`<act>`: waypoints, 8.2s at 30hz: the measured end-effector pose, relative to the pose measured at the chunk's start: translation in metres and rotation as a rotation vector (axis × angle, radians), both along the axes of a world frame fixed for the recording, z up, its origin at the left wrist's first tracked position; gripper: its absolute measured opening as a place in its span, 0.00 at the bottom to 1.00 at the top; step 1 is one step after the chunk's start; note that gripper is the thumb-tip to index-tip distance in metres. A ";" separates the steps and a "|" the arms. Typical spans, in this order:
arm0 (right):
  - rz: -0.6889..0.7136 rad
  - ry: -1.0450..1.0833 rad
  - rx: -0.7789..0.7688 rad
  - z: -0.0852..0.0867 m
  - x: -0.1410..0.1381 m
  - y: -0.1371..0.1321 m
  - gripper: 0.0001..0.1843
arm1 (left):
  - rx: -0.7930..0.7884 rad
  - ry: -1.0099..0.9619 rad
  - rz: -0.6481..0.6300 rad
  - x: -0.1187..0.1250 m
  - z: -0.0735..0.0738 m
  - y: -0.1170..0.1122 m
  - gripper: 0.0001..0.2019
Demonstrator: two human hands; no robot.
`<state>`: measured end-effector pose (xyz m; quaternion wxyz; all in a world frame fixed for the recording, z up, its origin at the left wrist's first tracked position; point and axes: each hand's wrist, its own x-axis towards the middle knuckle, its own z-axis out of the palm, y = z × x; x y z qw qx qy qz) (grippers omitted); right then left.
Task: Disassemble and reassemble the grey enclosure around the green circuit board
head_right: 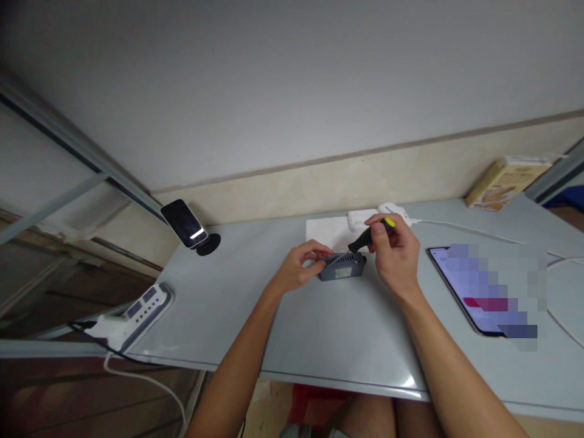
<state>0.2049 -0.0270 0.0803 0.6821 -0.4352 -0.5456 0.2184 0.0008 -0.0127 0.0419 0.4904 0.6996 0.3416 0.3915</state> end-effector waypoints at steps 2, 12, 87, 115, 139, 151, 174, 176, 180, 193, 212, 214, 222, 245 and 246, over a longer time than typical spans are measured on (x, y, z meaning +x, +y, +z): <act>-0.020 0.007 -0.015 0.001 -0.001 -0.001 0.21 | -0.018 0.002 -0.015 -0.001 0.001 0.000 0.14; -0.016 0.049 -0.070 0.000 -0.002 0.001 0.21 | -0.067 -0.062 -0.074 -0.005 -0.007 0.005 0.13; -0.021 0.198 -0.423 -0.037 0.000 0.038 0.32 | 0.477 0.671 0.445 -0.015 -0.039 0.024 0.09; 0.076 0.201 -0.363 -0.038 -0.001 0.036 0.29 | 0.565 0.619 0.434 -0.012 -0.036 0.025 0.07; -0.223 0.247 -0.376 -0.044 0.015 0.046 0.23 | 0.017 0.249 0.158 0.019 -0.027 0.001 0.12; -0.256 0.273 -0.354 -0.041 0.018 0.046 0.24 | 0.228 0.448 -0.058 0.005 -0.010 -0.009 0.33; -0.257 0.613 -0.056 -0.019 0.041 0.041 0.14 | 0.001 0.440 0.100 -0.009 -0.002 0.002 0.31; -0.233 0.609 -0.056 -0.019 0.042 0.040 0.14 | 0.027 0.413 0.104 -0.008 -0.002 0.002 0.29; -0.170 0.599 -0.050 -0.018 0.041 0.040 0.14 | 0.130 0.343 0.138 -0.006 -0.001 0.000 0.20; -0.067 0.387 0.048 -0.005 0.033 0.028 0.11 | 0.257 0.333 0.144 0.008 -0.014 -0.004 0.14; -0.151 0.522 0.046 0.003 0.037 0.029 0.11 | 0.565 0.371 0.179 0.010 -0.010 -0.007 0.13; -0.131 0.503 0.058 0.003 0.036 0.028 0.11 | 0.550 0.366 0.157 0.011 -0.010 -0.007 0.13; 0.192 0.302 -0.043 0.016 0.038 0.031 0.17 | 0.497 0.419 0.117 0.013 -0.010 -0.009 0.14; 0.050 0.469 -0.428 -0.046 0.013 0.065 0.27 | 0.463 0.326 0.199 0.007 -0.012 -0.004 0.17; 0.045 0.457 -0.423 -0.047 0.011 0.065 0.27 | 0.447 0.294 0.262 0.004 -0.014 0.000 0.17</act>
